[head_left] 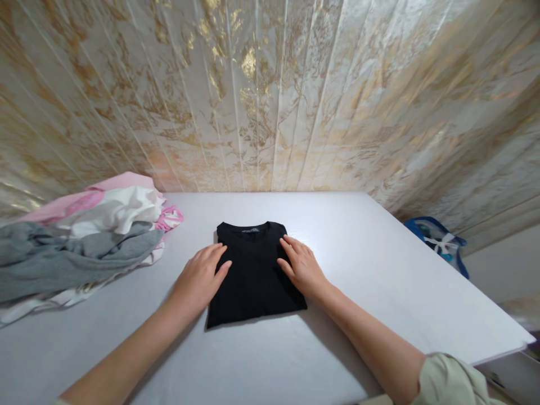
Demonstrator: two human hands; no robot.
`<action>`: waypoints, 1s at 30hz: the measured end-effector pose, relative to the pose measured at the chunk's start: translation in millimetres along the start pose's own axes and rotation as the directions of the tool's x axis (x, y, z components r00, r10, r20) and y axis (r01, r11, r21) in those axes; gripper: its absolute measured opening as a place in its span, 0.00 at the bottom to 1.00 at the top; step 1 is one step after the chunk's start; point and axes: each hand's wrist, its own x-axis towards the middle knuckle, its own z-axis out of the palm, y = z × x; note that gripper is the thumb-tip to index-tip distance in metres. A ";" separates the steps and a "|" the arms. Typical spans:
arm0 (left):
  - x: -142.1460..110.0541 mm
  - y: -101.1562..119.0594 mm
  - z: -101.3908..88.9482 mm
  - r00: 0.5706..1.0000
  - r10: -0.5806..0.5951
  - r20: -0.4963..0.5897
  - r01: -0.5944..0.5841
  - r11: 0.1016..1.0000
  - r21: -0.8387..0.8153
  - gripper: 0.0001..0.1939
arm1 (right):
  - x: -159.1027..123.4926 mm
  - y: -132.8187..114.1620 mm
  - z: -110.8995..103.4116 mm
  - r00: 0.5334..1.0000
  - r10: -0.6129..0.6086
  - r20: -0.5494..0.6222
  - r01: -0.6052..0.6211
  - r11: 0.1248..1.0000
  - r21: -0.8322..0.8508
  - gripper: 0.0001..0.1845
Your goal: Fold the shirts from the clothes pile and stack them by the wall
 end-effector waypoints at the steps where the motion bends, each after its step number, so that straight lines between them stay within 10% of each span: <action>1: 4.9 -1.0 9.0 1.000 0.027 0.011 -0.027 0.999 0.046 0.26 | -1.6 -3.7 2.3 0.999 -0.012 0.030 0.012 1.000 0.000 0.29; 6: 6.0 4.5 45.2 0.992 0.056 0.110 -0.074 0.984 0.163 0.33 | -2.9 -4.3 5.6 0.995 -0.043 0.086 0.043 0.999 0.005 0.31; 16: -7.1 -8.3 32.6 1.000 -0.012 -0.016 0.015 0.977 0.211 0.31 | 26.1 15.9 -24.5 0.971 0.180 0.157 -0.219 0.933 0.286 0.22; 24: -7.5 -23.3 48.5 0.987 -0.051 -0.150 0.053 0.999 0.011 0.30 | 51.1 17.2 -28.9 0.738 0.443 0.510 -0.657 0.299 0.692 0.13; 30: -8.2 -26.7 45.9 0.984 -0.097 -0.147 0.079 0.989 -0.124 0.29 | 47.6 6.6 -27.3 0.670 0.358 0.651 -0.743 0.328 0.584 0.11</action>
